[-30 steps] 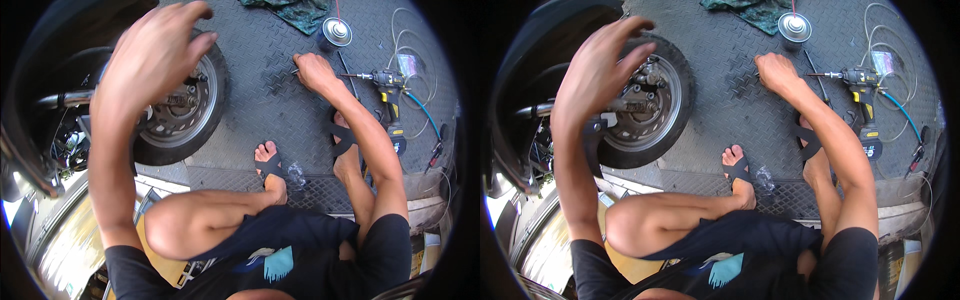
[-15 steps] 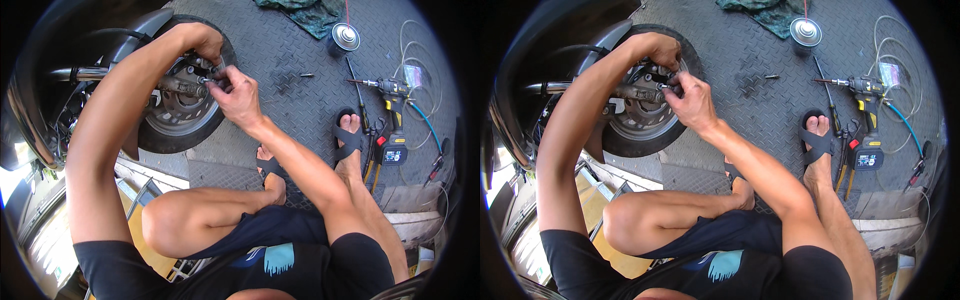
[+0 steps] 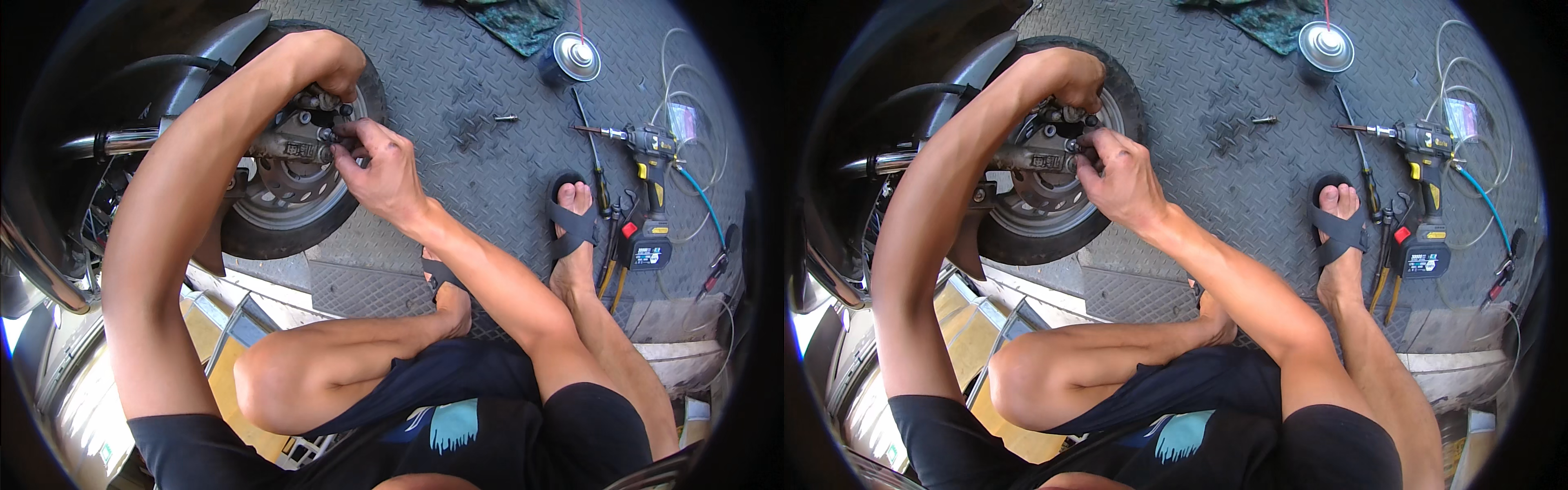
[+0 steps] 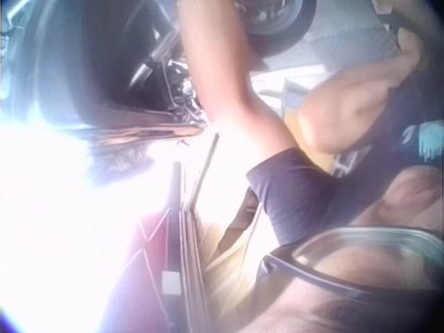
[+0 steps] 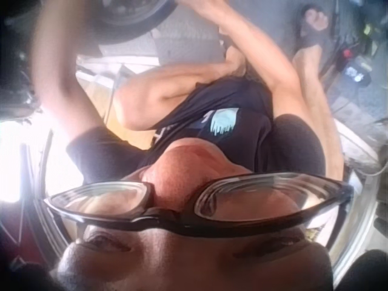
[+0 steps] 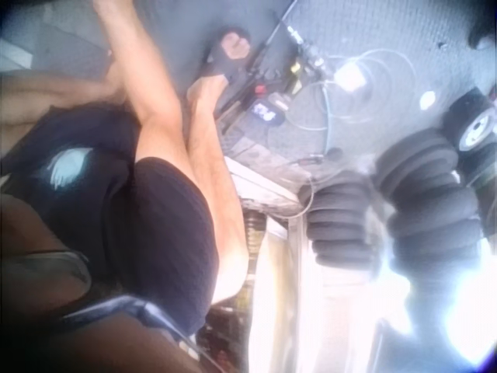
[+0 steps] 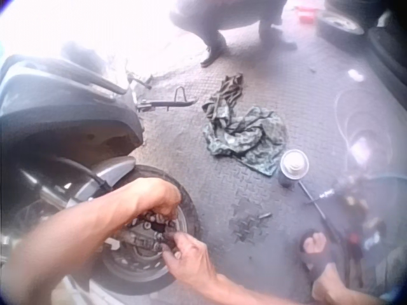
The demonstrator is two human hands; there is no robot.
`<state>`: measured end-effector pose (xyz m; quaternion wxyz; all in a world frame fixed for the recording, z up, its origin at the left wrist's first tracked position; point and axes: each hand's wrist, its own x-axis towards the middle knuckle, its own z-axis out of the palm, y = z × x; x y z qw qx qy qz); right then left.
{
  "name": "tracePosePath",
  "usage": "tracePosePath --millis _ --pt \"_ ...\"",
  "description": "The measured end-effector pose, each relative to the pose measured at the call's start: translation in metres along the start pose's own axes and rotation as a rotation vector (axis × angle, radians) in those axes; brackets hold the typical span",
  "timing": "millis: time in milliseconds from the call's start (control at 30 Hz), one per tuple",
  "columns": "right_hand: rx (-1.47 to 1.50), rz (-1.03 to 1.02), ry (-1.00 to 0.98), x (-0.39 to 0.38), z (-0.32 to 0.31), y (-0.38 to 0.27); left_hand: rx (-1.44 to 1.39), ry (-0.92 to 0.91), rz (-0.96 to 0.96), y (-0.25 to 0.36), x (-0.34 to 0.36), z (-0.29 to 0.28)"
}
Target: The person searches through a cluttered workshop for tools and parts, then sits on the floor to work on a motorcycle's front brake assembly. They clean and inspect brake components, apply lubricant, and use a power drill to tighten bolts on the brake caliper.
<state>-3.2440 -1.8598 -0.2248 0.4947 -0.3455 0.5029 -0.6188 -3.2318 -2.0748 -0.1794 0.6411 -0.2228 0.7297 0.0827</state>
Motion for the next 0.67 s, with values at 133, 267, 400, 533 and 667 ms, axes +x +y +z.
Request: tracePosePath --millis 133,267,400,533,667 --pt "0.037 0.146 0.014 0.0 0.004 -0.002 0.081 -0.033 -0.05 0.015 -0.002 0.001" --pt "-0.044 0.159 -0.015 0.001 0.002 -0.004 -0.021 -0.016 -0.16 0.025 -0.03 -0.011" --pt "-0.067 0.153 -0.033 0.004 0.002 -0.008 -0.016 -0.013 -0.161 0.021 -0.034 -0.014" --pt "-0.071 0.128 -0.016 0.003 0.004 -0.006 0.034 -0.028 -0.117 0.022 -0.033 -0.02" --pt "-0.065 0.184 -0.037 0.002 0.001 -0.01 0.06 -0.055 -0.09 0.026 -0.033 -0.024"
